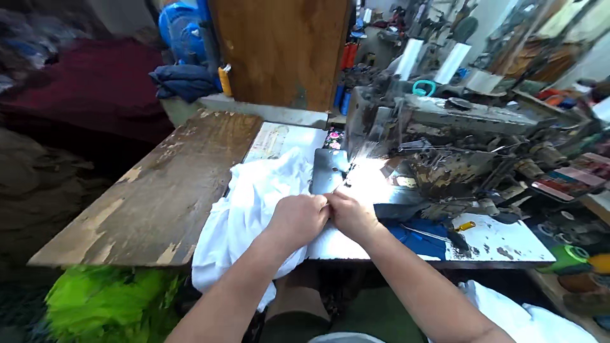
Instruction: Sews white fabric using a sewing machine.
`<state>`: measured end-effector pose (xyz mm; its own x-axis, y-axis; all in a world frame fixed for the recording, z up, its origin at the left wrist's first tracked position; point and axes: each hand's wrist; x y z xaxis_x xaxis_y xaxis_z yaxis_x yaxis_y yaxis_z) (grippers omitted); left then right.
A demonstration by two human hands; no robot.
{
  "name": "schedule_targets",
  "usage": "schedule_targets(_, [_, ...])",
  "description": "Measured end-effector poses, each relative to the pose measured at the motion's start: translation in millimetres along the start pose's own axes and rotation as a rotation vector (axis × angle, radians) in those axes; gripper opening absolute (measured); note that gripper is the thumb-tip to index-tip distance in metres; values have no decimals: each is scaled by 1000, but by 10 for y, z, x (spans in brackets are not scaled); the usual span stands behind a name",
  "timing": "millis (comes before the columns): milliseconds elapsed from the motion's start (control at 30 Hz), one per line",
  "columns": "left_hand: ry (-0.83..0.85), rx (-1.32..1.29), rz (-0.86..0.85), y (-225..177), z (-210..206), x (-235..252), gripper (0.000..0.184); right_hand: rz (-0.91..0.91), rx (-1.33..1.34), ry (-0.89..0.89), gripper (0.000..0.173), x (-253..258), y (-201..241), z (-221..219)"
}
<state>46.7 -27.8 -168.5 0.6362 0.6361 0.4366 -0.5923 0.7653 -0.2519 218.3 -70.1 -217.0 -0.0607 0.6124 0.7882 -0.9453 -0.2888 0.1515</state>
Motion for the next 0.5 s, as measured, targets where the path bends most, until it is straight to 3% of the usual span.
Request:
schedule_targets(133, [-191,-61,-25,136,-242,-113,37,34,-10,11,28,-142,-122,186])
schedule_targets(267, [-233,-111,-17,140,-284,-125,40,66,-90,-93,24,-193,-166,176])
schedule_targets(400, [-360,-141,-228,58,-407,-158,41,87,98,223,22,12,-96,308])
schedule_targets(500, [-343,-290,-231,263,-139,-327,44,204,127,162,16,62,-284,412])
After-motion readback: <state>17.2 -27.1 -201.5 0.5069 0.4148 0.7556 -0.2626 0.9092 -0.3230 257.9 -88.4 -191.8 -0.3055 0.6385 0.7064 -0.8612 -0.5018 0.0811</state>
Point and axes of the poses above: each hand's wrist, its own x-axis towards the middle knuckle, its own z-axis out of the back of the hand, y = z × x, and after that the axes turned 15 degrees about -y, right-handed
